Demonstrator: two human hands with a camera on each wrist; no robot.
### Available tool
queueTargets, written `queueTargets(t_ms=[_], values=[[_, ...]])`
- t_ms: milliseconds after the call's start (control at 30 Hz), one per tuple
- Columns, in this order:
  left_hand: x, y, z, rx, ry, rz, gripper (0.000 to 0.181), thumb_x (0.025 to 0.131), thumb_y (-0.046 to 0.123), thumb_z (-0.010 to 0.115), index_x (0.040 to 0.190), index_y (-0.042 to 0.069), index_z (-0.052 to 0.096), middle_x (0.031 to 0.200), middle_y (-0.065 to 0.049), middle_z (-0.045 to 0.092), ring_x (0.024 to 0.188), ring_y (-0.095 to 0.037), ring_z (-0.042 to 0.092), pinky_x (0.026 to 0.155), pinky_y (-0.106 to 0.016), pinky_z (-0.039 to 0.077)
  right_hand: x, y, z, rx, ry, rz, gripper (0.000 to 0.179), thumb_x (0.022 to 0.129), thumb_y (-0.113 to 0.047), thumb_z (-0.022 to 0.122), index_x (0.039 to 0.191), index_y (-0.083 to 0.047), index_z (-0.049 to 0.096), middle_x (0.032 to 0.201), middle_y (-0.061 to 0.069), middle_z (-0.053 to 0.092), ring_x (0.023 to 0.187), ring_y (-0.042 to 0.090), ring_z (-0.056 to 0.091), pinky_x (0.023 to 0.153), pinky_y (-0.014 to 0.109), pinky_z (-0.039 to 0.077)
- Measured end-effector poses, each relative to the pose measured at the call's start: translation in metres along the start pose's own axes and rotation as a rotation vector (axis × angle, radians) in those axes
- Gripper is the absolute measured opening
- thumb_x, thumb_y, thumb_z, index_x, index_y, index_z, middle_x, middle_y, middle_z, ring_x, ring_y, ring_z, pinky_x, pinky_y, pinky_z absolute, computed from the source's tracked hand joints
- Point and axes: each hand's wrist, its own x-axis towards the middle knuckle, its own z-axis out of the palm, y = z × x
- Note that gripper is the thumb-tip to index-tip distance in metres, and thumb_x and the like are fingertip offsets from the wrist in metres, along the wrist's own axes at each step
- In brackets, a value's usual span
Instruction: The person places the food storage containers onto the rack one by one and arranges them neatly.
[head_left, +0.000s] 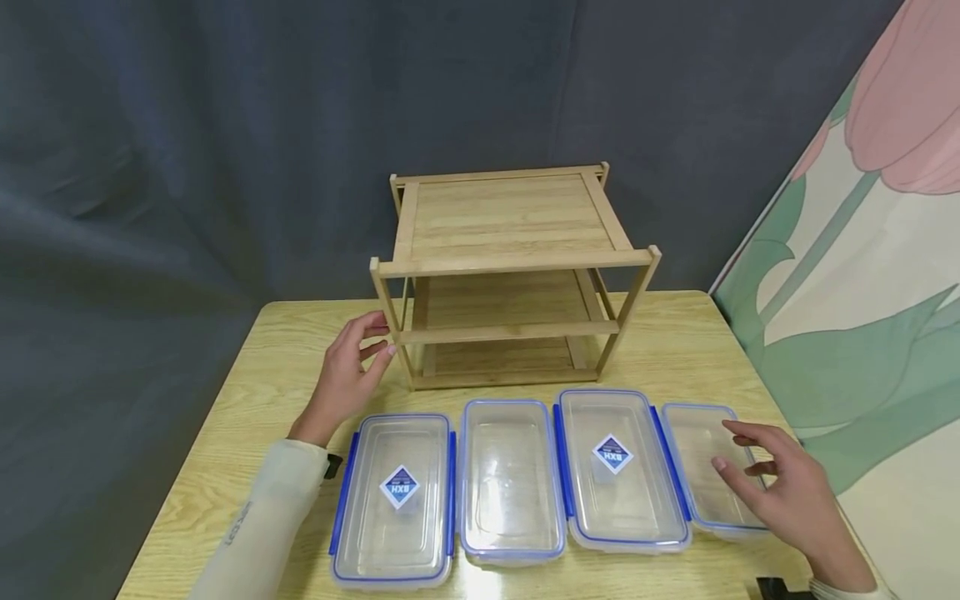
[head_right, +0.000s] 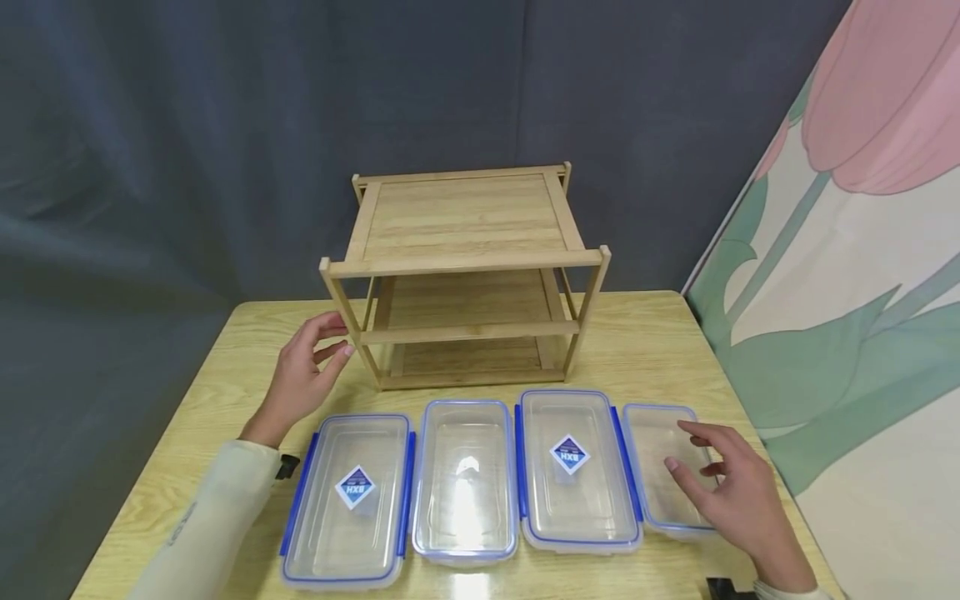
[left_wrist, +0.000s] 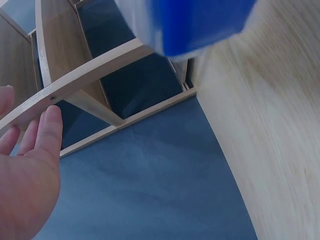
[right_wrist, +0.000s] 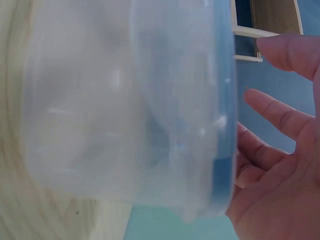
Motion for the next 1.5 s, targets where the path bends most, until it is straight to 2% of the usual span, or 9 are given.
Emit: queueTargets(t_ms=[200, 433, 733, 867, 1000, 1067, 1200, 1267, 1500], values=[[0.004, 0.001, 0.001, -0.051, 0.026, -0.031, 0.048, 0.103, 0.004, 0.067, 0.149, 0.002, 0.05, 0.134, -0.019, 0.062, 0.125, -0.035, 0.066, 0.101, -0.039, 0.059, 0.0, 0.007, 0.0, -0.025, 0.029, 0.014, 0.05, 0.082, -0.005, 0.088, 0.13, -0.006, 0.071, 0.12, -0.025, 0.054, 0.102, -0.023, 0.046, 0.061, 0.007, 0.047], [0.01, 0.003, 0.004, -0.123, 0.031, -0.065, 0.048, 0.104, 0.003, 0.066, 0.149, 0.003, 0.05, 0.135, -0.019, 0.062, 0.127, -0.033, 0.064, 0.102, -0.016, 0.053, 0.0, 0.018, 0.0, -0.071, -0.004, 0.055, 0.051, 0.082, -0.009, 0.089, 0.13, -0.004, 0.07, 0.12, 0.017, 0.063, 0.103, -0.025, 0.036, 0.059, 0.009, 0.042], [0.014, 0.002, 0.005, -0.126, 0.025, -0.107, 0.051, 0.105, 0.003, 0.064, 0.152, 0.003, 0.045, 0.137, -0.021, 0.059, 0.129, -0.036, 0.062, 0.1, -0.015, 0.054, -0.006, 0.035, 0.01, -0.053, -0.1, 0.08, 0.059, 0.086, -0.018, 0.089, 0.14, -0.009, 0.067, 0.129, 0.024, 0.063, 0.103, -0.019, 0.037, 0.063, 0.017, 0.045], [0.014, -0.001, 0.006, -0.161, 0.029, -0.119, 0.048, 0.105, 0.001, 0.062, 0.15, 0.003, 0.046, 0.136, -0.022, 0.061, 0.128, -0.038, 0.063, 0.097, -0.011, 0.053, -0.007, 0.037, 0.013, -0.027, -0.204, 0.118, 0.067, 0.093, -0.024, 0.084, 0.153, -0.014, 0.057, 0.144, 0.028, 0.058, 0.122, 0.01, 0.055, 0.08, 0.016, 0.043], [0.016, -0.001, 0.007, -0.17, 0.014, -0.117, 0.045, 0.107, 0.003, 0.059, 0.151, 0.004, 0.047, 0.138, -0.023, 0.062, 0.129, -0.037, 0.064, 0.097, -0.014, 0.054, -0.007, 0.039, 0.014, 0.001, -0.288, 0.179, 0.072, 0.098, -0.029, 0.078, 0.161, -0.018, 0.046, 0.155, 0.033, 0.048, 0.135, 0.055, 0.049, 0.099, 0.04, 0.048], [0.017, -0.001, 0.007, -0.162, 0.007, -0.115, 0.044, 0.108, 0.005, 0.058, 0.151, 0.005, 0.047, 0.138, -0.023, 0.063, 0.129, -0.037, 0.064, 0.097, -0.017, 0.055, -0.007, 0.04, 0.014, -0.004, -0.286, 0.181, 0.072, 0.098, -0.029, 0.079, 0.161, -0.018, 0.046, 0.155, 0.033, 0.048, 0.136, 0.048, 0.051, 0.097, 0.04, 0.05], [0.02, 0.0, 0.006, -0.144, 0.005, -0.119, 0.043, 0.108, 0.004, 0.058, 0.15, 0.004, 0.048, 0.137, -0.023, 0.065, 0.127, -0.036, 0.066, 0.097, -0.026, 0.057, -0.004, 0.044, 0.014, -0.001, -0.23, 0.139, 0.069, 0.094, -0.024, 0.083, 0.156, -0.015, 0.054, 0.149, 0.031, 0.055, 0.124, -0.004, 0.049, 0.078, 0.012, 0.041], [0.022, 0.001, 0.006, -0.143, 0.003, -0.119, 0.043, 0.108, 0.003, 0.058, 0.149, 0.004, 0.049, 0.136, -0.023, 0.065, 0.126, -0.037, 0.066, 0.097, -0.027, 0.058, -0.003, 0.045, 0.014, 0.025, -0.214, 0.13, 0.067, 0.093, -0.022, 0.083, 0.154, -0.012, 0.056, 0.147, 0.031, 0.056, 0.116, -0.02, 0.038, 0.074, 0.009, 0.042], [0.026, 0.002, 0.006, -0.148, -0.02, -0.101, 0.042, 0.109, 0.005, 0.056, 0.15, 0.003, 0.049, 0.134, -0.024, 0.066, 0.125, -0.04, 0.067, 0.095, -0.023, 0.058, -0.002, 0.048, 0.01, 0.088, -0.244, 0.193, 0.066, 0.097, -0.019, 0.079, 0.156, -0.011, 0.053, 0.155, 0.014, 0.05, 0.085, -0.006, 0.052, 0.061, 0.022, 0.047]])
